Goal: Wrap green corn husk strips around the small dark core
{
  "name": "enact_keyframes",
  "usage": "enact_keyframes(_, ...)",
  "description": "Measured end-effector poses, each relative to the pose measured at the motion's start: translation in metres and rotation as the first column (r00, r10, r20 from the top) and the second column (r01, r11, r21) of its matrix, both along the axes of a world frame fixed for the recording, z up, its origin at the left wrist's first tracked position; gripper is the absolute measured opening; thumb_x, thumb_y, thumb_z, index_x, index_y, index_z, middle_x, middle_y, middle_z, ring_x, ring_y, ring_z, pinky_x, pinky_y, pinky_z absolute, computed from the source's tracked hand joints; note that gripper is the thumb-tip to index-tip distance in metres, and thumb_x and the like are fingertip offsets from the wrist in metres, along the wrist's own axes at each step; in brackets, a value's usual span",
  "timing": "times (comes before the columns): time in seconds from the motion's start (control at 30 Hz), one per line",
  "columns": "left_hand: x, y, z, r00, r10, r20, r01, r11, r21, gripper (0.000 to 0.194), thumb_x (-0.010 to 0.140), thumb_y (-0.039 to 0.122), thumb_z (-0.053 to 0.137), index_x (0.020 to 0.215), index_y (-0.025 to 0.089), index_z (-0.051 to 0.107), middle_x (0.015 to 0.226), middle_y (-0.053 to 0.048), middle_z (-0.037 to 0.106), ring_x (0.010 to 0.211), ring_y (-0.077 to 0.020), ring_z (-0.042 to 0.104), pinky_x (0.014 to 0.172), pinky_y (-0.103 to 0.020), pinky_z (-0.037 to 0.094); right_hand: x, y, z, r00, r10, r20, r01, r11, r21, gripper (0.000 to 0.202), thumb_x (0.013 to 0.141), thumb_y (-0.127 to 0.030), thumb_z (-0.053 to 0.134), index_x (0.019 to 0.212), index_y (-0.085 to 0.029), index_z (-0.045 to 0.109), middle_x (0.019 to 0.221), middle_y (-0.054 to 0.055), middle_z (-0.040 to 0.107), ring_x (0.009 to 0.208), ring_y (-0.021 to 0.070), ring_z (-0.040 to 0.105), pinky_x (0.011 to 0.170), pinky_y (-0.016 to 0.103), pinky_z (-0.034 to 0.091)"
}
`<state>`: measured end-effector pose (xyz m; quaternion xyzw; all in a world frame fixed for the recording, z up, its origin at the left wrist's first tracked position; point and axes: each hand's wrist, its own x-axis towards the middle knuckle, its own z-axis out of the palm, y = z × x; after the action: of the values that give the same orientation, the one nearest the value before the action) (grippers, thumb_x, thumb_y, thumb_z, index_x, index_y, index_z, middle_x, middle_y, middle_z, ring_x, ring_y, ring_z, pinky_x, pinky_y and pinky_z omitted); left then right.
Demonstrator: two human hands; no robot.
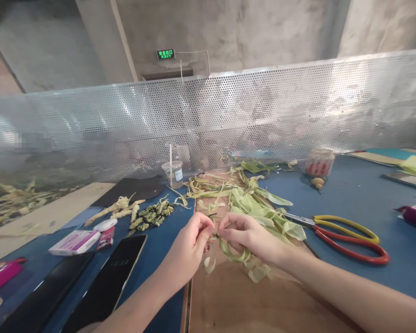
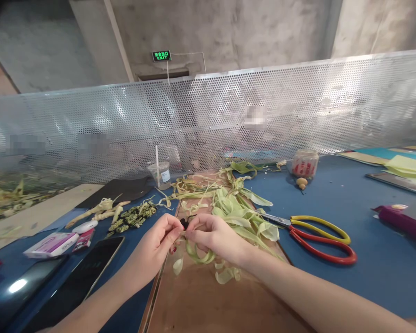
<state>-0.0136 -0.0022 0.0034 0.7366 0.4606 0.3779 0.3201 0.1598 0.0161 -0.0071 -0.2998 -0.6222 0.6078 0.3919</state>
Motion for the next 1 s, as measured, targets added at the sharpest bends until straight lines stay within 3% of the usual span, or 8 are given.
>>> enact_keyframes(0.37, -0.002, 0.007, -0.006, 0.995, 0.073, 0.068, -0.075, 0.997, 0.032, 0.015, 0.090, 0.035, 0.038, 0.082, 0.023, 0.042, 0.065, 0.005, 0.046, 0.051, -0.0096, 0.045, 0.051, -0.022, 0.039, 0.000, -0.006, 0.010, 0.991, -0.108, 0.085, 0.107, 0.994, 0.007, 0.016, 0.081, -0.031, 0.055, 0.076, -0.016, 0.052, 0.050, -0.007, 0.043, 0.042, 0.0034, 0.032, 0.036, 0.015, 0.019)
enact_keyframes(0.47, -0.002, 0.006, -0.006, 0.995, 0.042, 0.086, -0.046, 0.998, 0.046, 0.014, 0.090, 0.034, 0.037, 0.082, 0.023, 0.040, 0.064, 0.006, 0.048, 0.049, -0.0088, 0.045, 0.050, -0.021, 0.038, 0.002, -0.008, 0.012, 0.983, -0.140, 0.118, 0.143, 0.990, -0.018, 0.022, 0.084, -0.039, 0.049, 0.087, -0.018, 0.056, 0.051, -0.007, 0.043, 0.040, 0.0037, 0.029, 0.033, 0.014, 0.019)
enact_keyframes(0.57, -0.001, 0.005, -0.005, 0.999, 0.030, 0.043, -0.033, 0.997, 0.076, 0.013, 0.090, 0.033, 0.038, 0.082, 0.023, 0.042, 0.060, 0.006, 0.048, 0.046, -0.0088, 0.047, 0.049, -0.021, 0.039, 0.002, -0.007, 0.010, 0.988, -0.084, 0.128, 0.086, 0.996, -0.005, 0.027, 0.083, -0.042, 0.051, 0.097, -0.019, 0.058, 0.047, -0.008, 0.041, 0.037, 0.0037, 0.027, 0.031, 0.014, 0.019)
enact_keyframes(0.73, -0.001, 0.002, -0.004, 0.999, 0.029, -0.035, -0.025, 0.993, 0.113, 0.010, 0.089, 0.030, 0.040, 0.084, 0.023, 0.045, 0.065, 0.006, 0.053, 0.044, -0.0084, 0.051, 0.050, -0.022, 0.041, 0.000, -0.001, 0.001, 0.995, -0.079, 0.068, 0.076, 0.996, 0.049, 0.020, 0.078, -0.036, 0.060, 0.079, -0.016, 0.058, 0.046, -0.008, 0.042, 0.036, 0.0021, 0.031, 0.033, 0.014, 0.022)
enact_keyframes(0.87, -0.003, 0.002, -0.004, 0.993, 0.077, -0.093, -0.059, 0.981, 0.185, 0.009, 0.089, 0.028, 0.041, 0.084, 0.023, 0.047, 0.066, 0.005, 0.053, 0.048, -0.0087, 0.053, 0.051, -0.021, 0.042, -0.001, 0.000, -0.001, 0.985, -0.102, 0.138, 0.097, 0.994, 0.048, 0.020, 0.078, -0.037, 0.060, 0.077, -0.016, 0.057, 0.044, -0.008, 0.044, 0.035, 0.0033, 0.033, 0.032, 0.014, 0.022)
enact_keyframes(1.0, -0.004, 0.003, -0.003, 0.990, 0.132, -0.044, -0.119, 0.967, 0.227, 0.009, 0.089, 0.029, 0.041, 0.084, 0.023, 0.046, 0.068, 0.005, 0.056, 0.050, -0.0084, 0.052, 0.054, -0.022, 0.043, 0.000, 0.000, 0.000, 0.977, -0.140, 0.163, 0.129, 0.989, 0.076, 0.022, 0.078, -0.038, 0.059, 0.076, -0.017, 0.056, 0.045, -0.007, 0.044, 0.036, 0.0036, 0.033, 0.033, 0.015, 0.021)
